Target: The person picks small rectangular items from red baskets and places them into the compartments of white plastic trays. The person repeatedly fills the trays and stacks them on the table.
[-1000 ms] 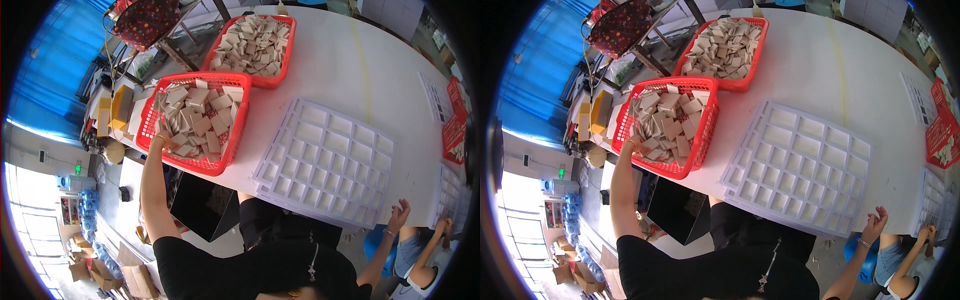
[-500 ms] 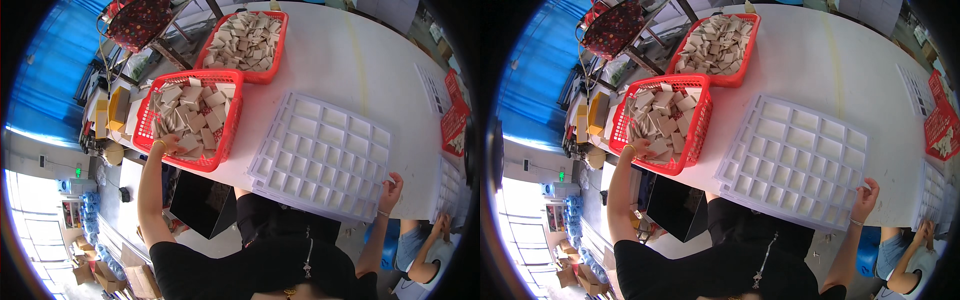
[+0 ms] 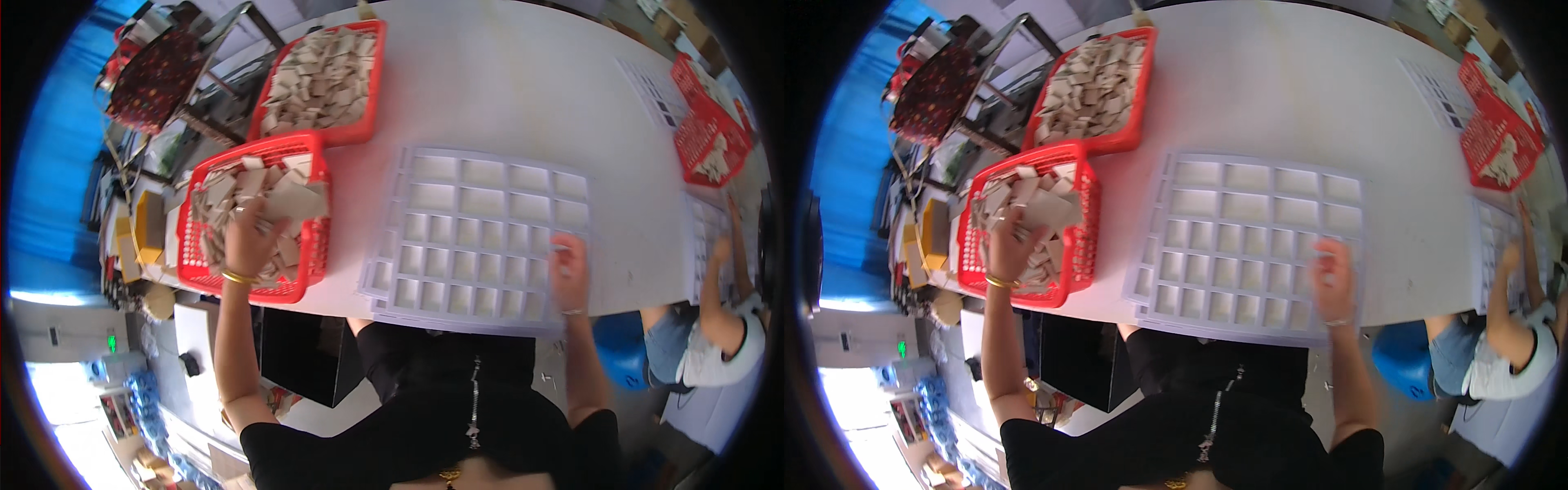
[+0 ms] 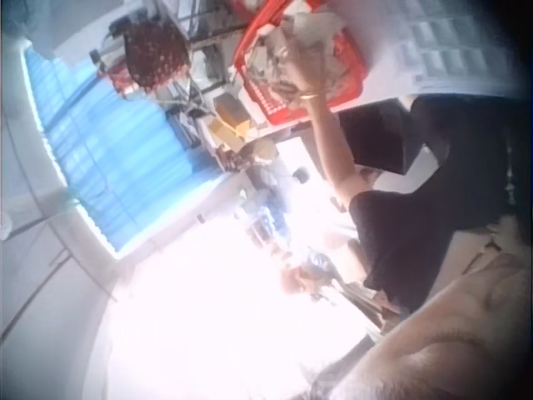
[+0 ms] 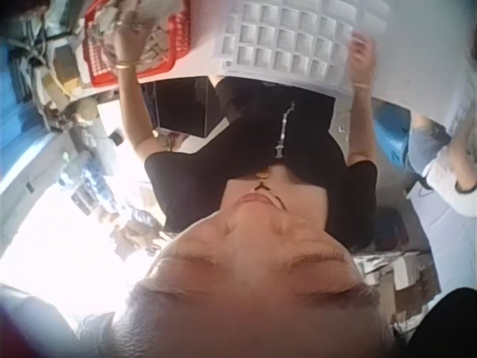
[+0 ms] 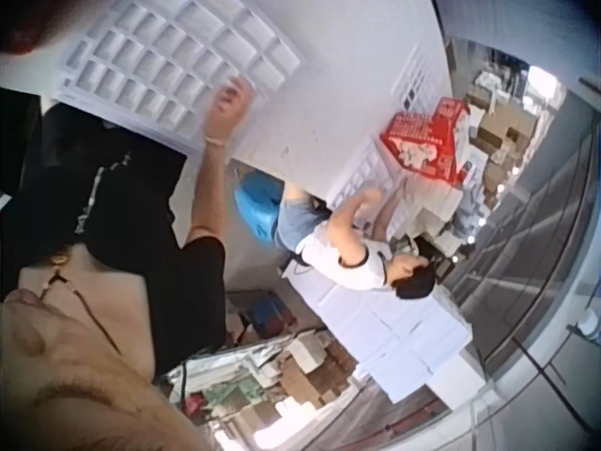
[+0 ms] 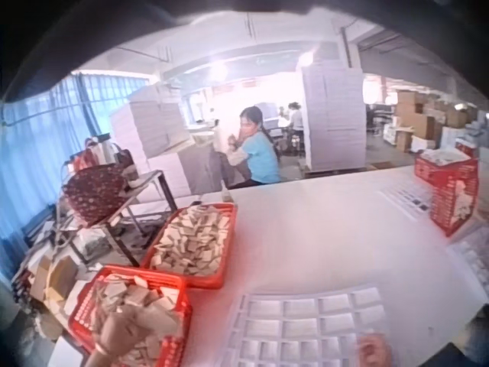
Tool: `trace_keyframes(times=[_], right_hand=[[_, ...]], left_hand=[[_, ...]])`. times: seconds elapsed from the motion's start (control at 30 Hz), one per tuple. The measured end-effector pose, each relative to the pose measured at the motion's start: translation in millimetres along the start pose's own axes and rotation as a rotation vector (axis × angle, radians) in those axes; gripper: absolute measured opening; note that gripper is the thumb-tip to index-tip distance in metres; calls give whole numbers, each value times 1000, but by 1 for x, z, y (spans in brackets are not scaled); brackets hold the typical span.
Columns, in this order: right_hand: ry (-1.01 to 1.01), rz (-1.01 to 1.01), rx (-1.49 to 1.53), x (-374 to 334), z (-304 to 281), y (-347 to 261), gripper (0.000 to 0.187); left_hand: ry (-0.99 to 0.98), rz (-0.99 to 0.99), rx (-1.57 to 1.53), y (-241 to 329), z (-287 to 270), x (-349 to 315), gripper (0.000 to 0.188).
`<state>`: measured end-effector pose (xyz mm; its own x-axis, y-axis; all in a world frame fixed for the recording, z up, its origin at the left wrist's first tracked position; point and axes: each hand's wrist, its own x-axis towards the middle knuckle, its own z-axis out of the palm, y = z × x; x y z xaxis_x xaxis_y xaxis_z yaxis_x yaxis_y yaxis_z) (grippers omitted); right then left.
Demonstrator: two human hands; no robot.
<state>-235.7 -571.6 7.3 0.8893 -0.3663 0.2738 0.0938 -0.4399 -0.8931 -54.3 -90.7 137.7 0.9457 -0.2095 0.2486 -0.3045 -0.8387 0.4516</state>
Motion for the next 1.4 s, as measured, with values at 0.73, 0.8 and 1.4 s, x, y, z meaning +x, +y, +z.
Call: trace_keyframes(times=[0.73,0.8,1.4], right_hand=[[-603,7,202,52,44,-49,19],[-529,-110,144,57,50,-40,19],[231,82,450,103,24,6,35]], left_hand=[[-932,193,-861,144,203,17,20],[-843,167,-803,147,207,18,20],[-601,186,-208,155,260,73,22]])
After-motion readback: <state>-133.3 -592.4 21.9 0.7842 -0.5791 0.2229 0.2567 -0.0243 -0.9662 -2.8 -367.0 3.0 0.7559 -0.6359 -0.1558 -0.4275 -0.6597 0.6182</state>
